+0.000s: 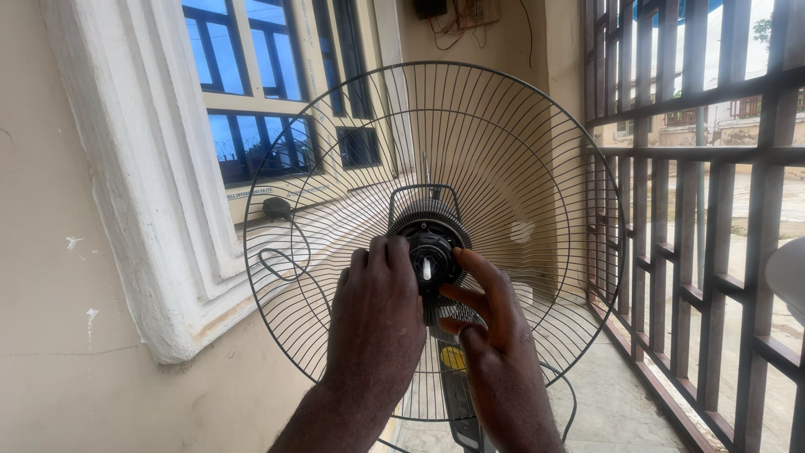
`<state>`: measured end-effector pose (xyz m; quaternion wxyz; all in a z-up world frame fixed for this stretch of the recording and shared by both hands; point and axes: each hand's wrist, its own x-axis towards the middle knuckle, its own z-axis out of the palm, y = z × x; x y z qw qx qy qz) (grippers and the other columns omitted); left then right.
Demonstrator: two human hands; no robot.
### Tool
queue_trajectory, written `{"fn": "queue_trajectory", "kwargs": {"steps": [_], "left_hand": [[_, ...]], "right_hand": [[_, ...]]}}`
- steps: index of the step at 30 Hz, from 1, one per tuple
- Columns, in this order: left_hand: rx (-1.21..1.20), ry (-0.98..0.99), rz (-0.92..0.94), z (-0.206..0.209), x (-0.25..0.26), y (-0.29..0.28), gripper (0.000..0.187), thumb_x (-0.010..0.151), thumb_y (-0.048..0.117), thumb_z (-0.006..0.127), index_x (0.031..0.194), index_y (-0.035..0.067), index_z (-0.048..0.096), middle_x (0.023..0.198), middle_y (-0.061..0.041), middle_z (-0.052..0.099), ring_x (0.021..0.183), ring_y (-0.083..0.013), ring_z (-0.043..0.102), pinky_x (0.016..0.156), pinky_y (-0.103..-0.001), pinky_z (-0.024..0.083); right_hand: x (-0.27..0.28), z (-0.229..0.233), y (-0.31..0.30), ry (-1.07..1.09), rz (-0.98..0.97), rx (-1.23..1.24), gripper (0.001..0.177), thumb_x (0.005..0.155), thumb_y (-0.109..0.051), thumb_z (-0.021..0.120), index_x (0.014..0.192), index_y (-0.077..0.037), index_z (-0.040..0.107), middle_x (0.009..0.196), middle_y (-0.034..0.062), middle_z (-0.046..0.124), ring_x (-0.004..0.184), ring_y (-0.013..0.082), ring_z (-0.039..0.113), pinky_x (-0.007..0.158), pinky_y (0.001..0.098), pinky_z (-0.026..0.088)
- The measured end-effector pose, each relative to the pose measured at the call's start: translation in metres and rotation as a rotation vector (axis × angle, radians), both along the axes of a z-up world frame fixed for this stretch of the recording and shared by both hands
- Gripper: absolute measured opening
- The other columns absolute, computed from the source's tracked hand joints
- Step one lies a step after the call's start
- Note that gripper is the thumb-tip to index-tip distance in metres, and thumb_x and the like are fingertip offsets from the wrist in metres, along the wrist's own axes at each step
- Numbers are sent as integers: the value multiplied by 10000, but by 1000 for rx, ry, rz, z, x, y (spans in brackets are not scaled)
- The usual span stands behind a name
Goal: The person disassembles a standing fan by removing the front grille, fan blades, and motor housing components. They then reassemble the fan by reattaching the blades, motor housing, and front grille.
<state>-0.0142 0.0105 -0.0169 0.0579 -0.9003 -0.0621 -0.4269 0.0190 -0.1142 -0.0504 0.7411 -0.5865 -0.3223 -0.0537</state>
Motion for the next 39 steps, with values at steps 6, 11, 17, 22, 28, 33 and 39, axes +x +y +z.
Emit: {"fn": "queue_trajectory", "kwargs": {"steps": [6,11,17,22,28,33,39], "left_hand": [[-30,238,31,-14,-10,1,467,922,183,740,1251,-67,523,1131,-223,638,994,-267,671,829,-406,598],[-174,238,51,-9,-16,0,362,933,148,717,1212,-22,562,1077,-158,671,955,-215,702,816,-357,624],[69,-19,-94,13,-13,-2,616,792,9,788,1366,16,562,1118,-203,629,960,-270,681,755,-376,608],[47,-32,-75,11,-9,-3,615,796,50,798,1346,-22,534,1185,-230,619,992,-292,678,773,-388,611],[-7,-1,2,-7,-8,6,543,803,42,784,1270,-71,532,1118,-230,632,950,-269,692,746,-370,621],[-35,149,6,-19,-11,7,388,862,45,755,1193,-32,568,1063,-184,640,922,-219,690,736,-350,621],[9,-137,-156,-9,-11,8,510,788,27,782,1254,-40,583,1145,-195,589,968,-243,665,764,-338,624]], "right_hand": [[2,-1,-1,6,10,17,793,813,153,373,1510,-222,420,1609,84,421,1359,240,574,1004,394,615],[3,0,1,24,17,23,789,809,155,360,1501,-216,435,1599,87,426,1362,240,570,1010,389,617],[-2,1,3,2,-1,-19,801,800,146,371,1514,-218,400,1591,78,435,1371,239,564,1042,398,595],[-2,3,0,13,3,-6,781,814,134,369,1509,-221,413,1584,78,451,1371,237,562,1045,408,592],[0,-1,0,-26,-20,-42,790,801,139,368,1503,-219,423,1581,89,445,1358,248,575,1039,407,594],[2,-2,-1,-37,-24,-35,804,777,154,372,1499,-197,418,1567,99,462,1349,254,584,1036,407,599],[3,-6,3,-57,-24,-22,832,758,182,354,1509,-171,406,1590,95,442,1343,263,581,1037,409,593]]}}
